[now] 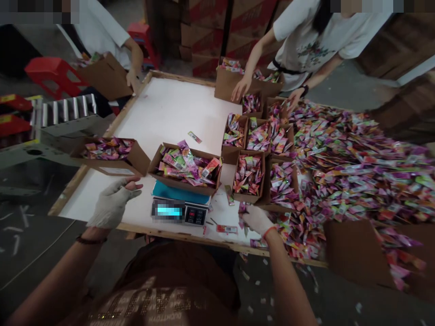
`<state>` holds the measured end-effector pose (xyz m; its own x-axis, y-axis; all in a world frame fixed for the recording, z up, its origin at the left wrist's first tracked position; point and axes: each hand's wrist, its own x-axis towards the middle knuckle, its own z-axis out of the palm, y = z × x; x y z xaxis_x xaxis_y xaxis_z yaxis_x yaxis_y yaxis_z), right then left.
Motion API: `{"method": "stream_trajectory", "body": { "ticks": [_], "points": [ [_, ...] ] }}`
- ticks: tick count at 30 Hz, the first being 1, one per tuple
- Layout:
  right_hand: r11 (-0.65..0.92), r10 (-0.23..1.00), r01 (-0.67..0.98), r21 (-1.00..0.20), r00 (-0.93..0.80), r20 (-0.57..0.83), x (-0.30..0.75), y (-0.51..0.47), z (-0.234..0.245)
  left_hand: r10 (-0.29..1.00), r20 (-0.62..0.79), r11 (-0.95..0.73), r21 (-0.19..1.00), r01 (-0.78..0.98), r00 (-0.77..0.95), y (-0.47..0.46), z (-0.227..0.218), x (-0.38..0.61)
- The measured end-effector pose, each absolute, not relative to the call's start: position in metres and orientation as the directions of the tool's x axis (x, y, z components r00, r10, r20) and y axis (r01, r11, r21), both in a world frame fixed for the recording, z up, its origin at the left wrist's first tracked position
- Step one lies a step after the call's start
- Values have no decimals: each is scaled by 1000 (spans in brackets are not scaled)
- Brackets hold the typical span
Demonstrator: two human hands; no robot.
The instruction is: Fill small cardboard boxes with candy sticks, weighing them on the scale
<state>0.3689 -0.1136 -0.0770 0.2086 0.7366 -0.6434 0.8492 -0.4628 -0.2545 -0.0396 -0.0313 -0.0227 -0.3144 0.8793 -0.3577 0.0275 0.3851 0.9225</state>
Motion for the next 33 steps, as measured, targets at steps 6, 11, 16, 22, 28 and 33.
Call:
{"method": "stream_trajectory", "body": {
  "ticks": [6, 11, 16, 22, 28, 33],
  "points": [
    [175, 950, 810, -560, -288, -121, 311, -45, 71, 860, -398, 435, 899, 50, -320, -35, -27, -41],
    [287, 896, 923, -257, -354, -269, 224, 14, 106, 875, -387, 418, 907, 48, -291, -39, -28, -43],
    [253, 960, 776, -578, -274, 51, 244, -7, 73, 855, -406, 442, 896, 44, -322, -53, -41, -64],
    [-380, 854, 804, -458, 115, -507, 325, -88, -69, 812, -439, 494, 868, 55, -384, -59, -49, -77],
    [-547, 698, 803, -235, 282, -659, 303, -174, -170, 880, -331, 379, 922, 83, -340, -30, -28, -60],
    [-560, 722, 773, -298, 279, -634, 324, -176, -160, 934, -214, 263, 954, 145, -287, -9, -18, -45]
  ]
}}
